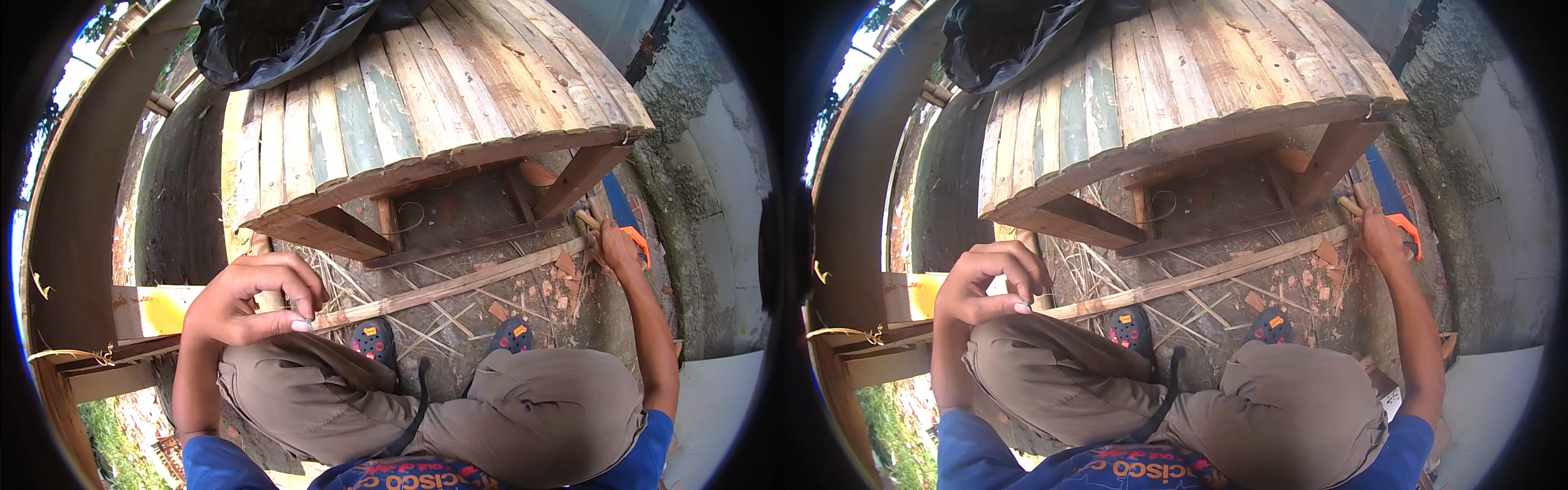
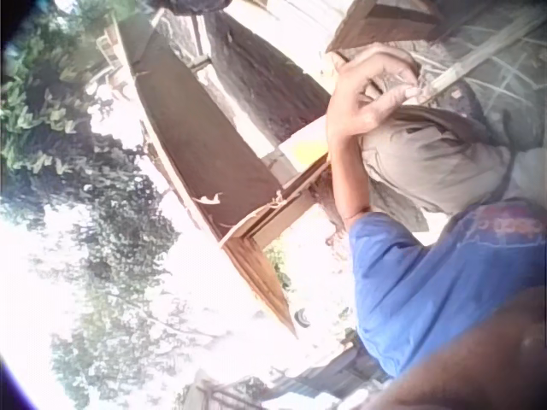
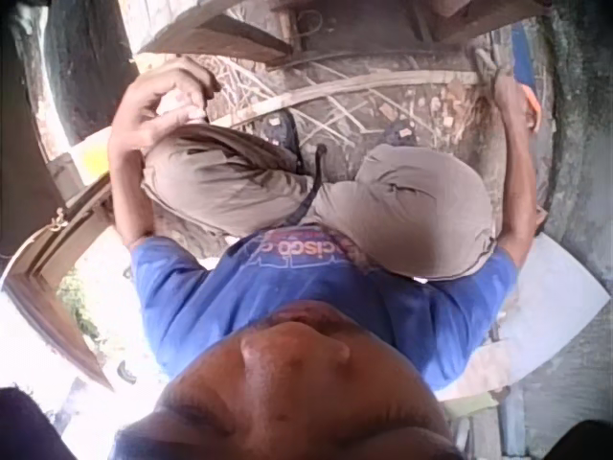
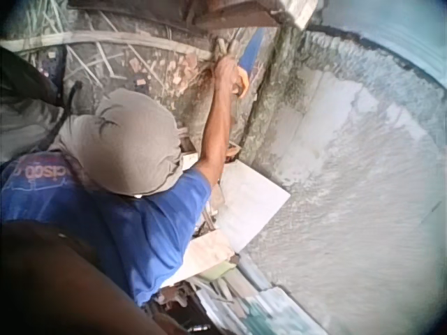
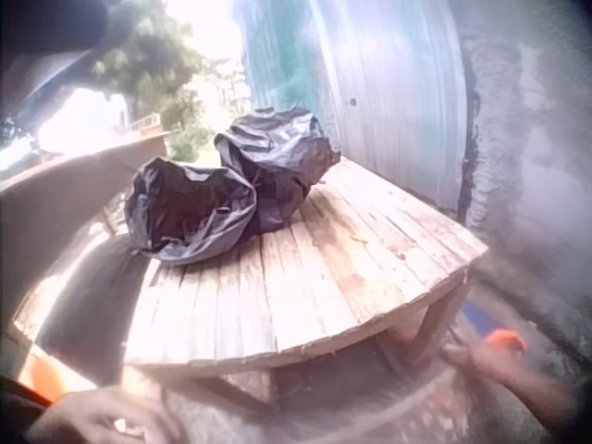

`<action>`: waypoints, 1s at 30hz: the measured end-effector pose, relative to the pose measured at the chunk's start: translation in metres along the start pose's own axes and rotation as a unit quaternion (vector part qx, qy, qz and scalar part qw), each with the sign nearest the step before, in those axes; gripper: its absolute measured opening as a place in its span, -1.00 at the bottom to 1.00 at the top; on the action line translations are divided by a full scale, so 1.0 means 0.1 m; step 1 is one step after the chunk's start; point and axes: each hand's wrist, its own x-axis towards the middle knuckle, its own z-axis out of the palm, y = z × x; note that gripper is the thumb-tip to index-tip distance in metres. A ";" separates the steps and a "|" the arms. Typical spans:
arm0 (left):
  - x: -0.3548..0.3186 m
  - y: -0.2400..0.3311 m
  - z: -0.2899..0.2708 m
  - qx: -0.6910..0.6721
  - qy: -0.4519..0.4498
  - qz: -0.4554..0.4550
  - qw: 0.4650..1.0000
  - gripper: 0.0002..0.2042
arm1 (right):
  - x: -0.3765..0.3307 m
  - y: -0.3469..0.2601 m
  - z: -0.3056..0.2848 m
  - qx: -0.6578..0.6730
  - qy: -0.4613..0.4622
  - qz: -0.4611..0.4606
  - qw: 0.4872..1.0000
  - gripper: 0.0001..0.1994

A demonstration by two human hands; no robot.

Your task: The person repairs a wooden structure by inserting a wooden plank into the frame and securing it with nails using a hammer. They repeatedly retrieve nails from a black plastic bag and hammer them into the frame.

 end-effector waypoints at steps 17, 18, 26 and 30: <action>-0.10 -2.92 0.35 -0.394 0.487 -0.056 0.777 -0.72 | -0.43 -1.98 -2.01 0.021 -0.385 -0.200 0.900 -0.54; -0.06 -3.09 0.39 -0.413 0.480 -0.053 0.772 -0.73 | -0.38 -2.24 -2.02 0.036 -0.370 -0.190 0.909 -0.54; 0.52 -3.52 0.55 -0.439 0.449 -0.049 0.777 -0.83 | -0.01 -3.24 -1.40 0.242 -0.206 -0.184 0.930 -0.63; 0.84 -3.67 0.57 -0.379 0.445 -0.022 0.811 -0.85 | 0.15 -3.55 -1.21 0.325 -0.189 -0.138 0.917 -0.66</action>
